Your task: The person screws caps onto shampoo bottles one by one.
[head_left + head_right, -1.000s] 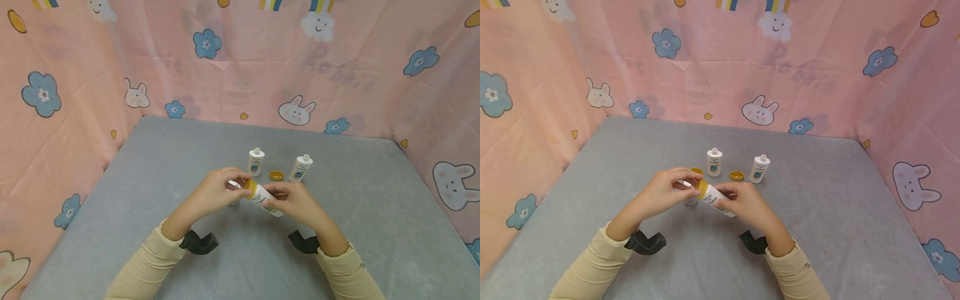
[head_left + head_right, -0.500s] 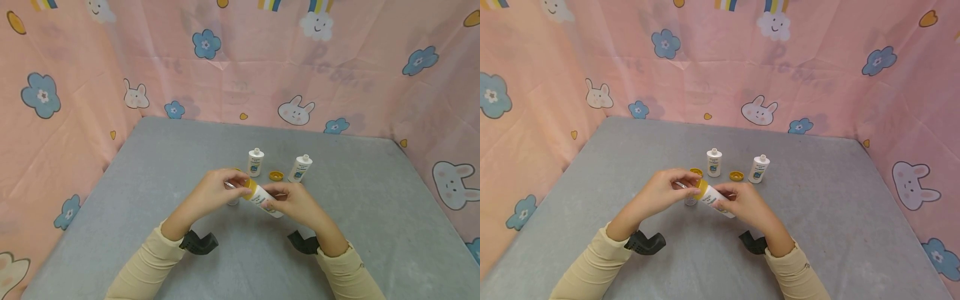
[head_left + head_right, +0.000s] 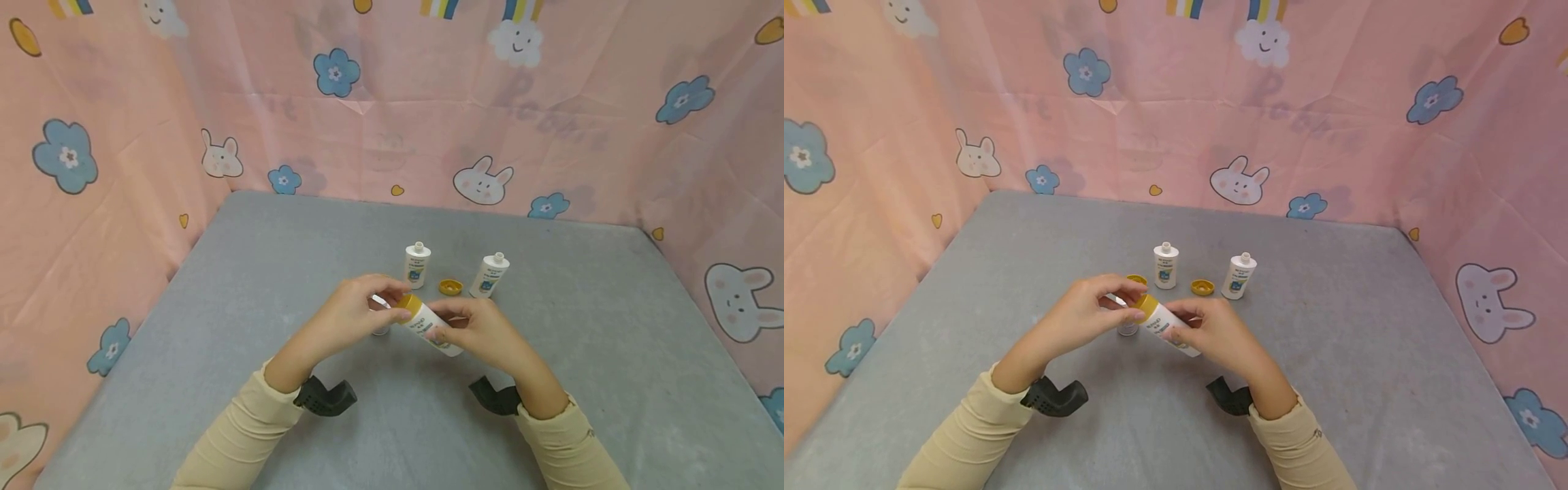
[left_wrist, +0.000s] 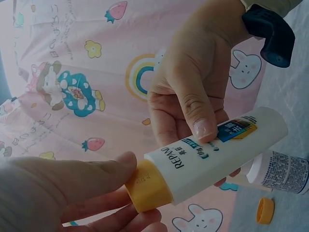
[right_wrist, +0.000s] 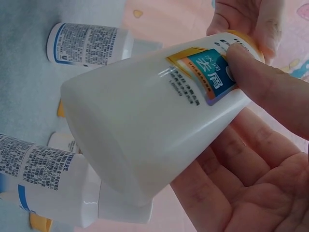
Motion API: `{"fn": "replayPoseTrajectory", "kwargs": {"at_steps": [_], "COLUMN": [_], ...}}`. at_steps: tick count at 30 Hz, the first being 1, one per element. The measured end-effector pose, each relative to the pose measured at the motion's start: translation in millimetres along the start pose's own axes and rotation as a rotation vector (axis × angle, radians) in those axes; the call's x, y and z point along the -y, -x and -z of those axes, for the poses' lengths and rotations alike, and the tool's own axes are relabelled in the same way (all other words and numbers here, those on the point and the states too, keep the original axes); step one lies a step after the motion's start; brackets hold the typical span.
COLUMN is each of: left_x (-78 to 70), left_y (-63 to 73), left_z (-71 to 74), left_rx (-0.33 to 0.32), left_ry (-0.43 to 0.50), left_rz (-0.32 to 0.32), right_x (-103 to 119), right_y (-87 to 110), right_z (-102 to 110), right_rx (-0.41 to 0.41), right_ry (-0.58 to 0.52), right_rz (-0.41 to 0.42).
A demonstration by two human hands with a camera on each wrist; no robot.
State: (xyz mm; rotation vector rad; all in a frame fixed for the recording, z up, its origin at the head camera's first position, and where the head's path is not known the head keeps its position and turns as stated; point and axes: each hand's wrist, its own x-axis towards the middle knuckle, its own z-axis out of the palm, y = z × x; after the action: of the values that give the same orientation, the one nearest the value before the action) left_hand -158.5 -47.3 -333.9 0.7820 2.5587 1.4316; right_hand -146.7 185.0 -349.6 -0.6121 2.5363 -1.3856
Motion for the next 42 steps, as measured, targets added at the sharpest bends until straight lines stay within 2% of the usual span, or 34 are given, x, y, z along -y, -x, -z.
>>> {"fn": "replayPoseTrajectory", "kwargs": {"at_steps": [9, 15, 21, 30, 42], "left_x": [3.4, 2.7, 1.7, 1.2, 4.6], "left_y": [0.8, 0.7, 1.2, 1.8, 1.5], "left_z": [-0.2, 1.2, 2.3, 2.5, 2.8], "left_rx": [0.006, 0.011, 0.019, 0.022, 0.001], "left_ry": [-0.007, -0.028, -0.048, -0.052, -0.042], "left_rz": [-0.117, -0.11, -0.141, -0.144, -0.254], "right_x": [-0.2, -0.1, 0.6, 1.1, -0.9], "right_y": [0.3, 0.2, 0.4, 0.7, 1.2], "right_z": [0.1, 0.4, 0.2, 0.6, 3.3], "right_rx": [0.001, 0.003, 0.009, 0.025, 0.057], "right_ry": [0.006, 0.001, 0.0, -0.01, -0.068], "right_rz": [0.005, 0.014, 0.004, 0.0, 0.048]}}
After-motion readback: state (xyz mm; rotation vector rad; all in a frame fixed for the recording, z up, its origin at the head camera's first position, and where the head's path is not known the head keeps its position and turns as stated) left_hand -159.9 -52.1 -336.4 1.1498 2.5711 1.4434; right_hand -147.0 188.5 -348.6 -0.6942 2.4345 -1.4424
